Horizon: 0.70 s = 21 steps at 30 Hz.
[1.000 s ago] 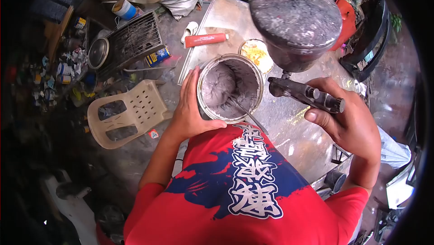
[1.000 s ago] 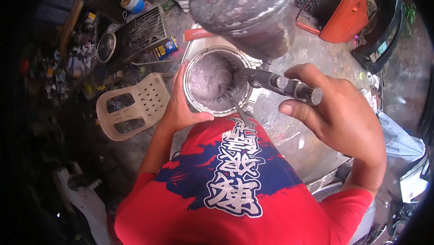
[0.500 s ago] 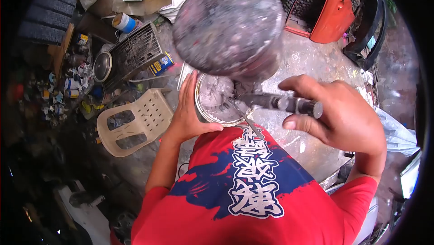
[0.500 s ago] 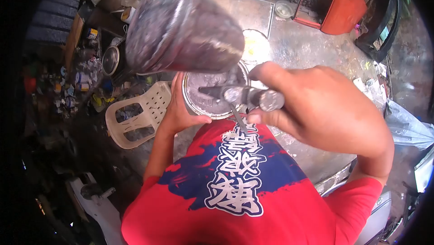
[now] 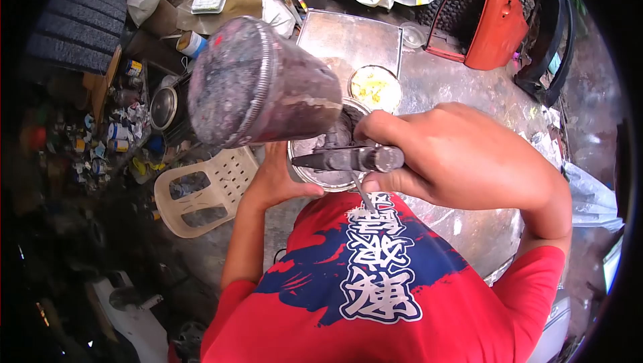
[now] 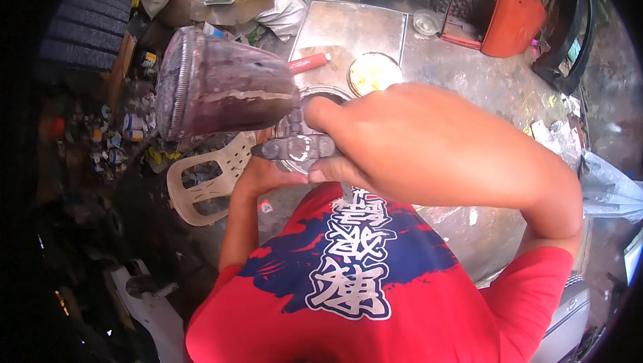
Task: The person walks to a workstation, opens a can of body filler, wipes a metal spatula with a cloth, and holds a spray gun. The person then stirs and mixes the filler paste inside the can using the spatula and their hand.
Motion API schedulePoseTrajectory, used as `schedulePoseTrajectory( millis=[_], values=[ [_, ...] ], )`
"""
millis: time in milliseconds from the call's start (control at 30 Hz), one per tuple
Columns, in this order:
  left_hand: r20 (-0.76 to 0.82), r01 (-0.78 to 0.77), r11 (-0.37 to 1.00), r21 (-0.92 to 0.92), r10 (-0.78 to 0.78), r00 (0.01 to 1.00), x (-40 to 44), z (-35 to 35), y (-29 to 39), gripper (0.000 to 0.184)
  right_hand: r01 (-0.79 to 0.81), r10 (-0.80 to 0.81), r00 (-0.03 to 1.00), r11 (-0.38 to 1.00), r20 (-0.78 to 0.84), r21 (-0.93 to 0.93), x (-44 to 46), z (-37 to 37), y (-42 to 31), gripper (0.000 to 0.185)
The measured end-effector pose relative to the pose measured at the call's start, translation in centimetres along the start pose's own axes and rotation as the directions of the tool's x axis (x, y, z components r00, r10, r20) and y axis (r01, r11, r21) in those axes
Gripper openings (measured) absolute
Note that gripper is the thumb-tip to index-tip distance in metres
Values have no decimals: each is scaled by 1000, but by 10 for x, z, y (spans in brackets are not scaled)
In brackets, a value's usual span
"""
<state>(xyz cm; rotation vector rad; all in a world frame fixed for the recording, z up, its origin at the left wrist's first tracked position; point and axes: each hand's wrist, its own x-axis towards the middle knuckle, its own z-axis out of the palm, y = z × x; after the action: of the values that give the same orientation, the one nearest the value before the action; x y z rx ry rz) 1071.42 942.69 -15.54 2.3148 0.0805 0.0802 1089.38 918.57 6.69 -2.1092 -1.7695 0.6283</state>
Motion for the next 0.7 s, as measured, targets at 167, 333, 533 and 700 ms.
schedulePoseTrajectory(
  millis=[167,333,533,700],
  values=[
    [95,26,999,46,-30,995,-1,0,-34,143,29,-29,1000,997,-13,72,11,4,0,42],
    [77,131,990,-42,-128,989,-13,-2,-59,148,21,-22,1000,994,2,104,22,5,-2,31],
    [35,104,958,-268,-99,995,-2,-18,-49,154,59,-55,996,996,-63,65,35,15,2,34],
    [16,90,936,-341,-90,996,-2,-20,-52,154,15,-15,998,1000,-61,4,45,16,-3,34]
  ],
)
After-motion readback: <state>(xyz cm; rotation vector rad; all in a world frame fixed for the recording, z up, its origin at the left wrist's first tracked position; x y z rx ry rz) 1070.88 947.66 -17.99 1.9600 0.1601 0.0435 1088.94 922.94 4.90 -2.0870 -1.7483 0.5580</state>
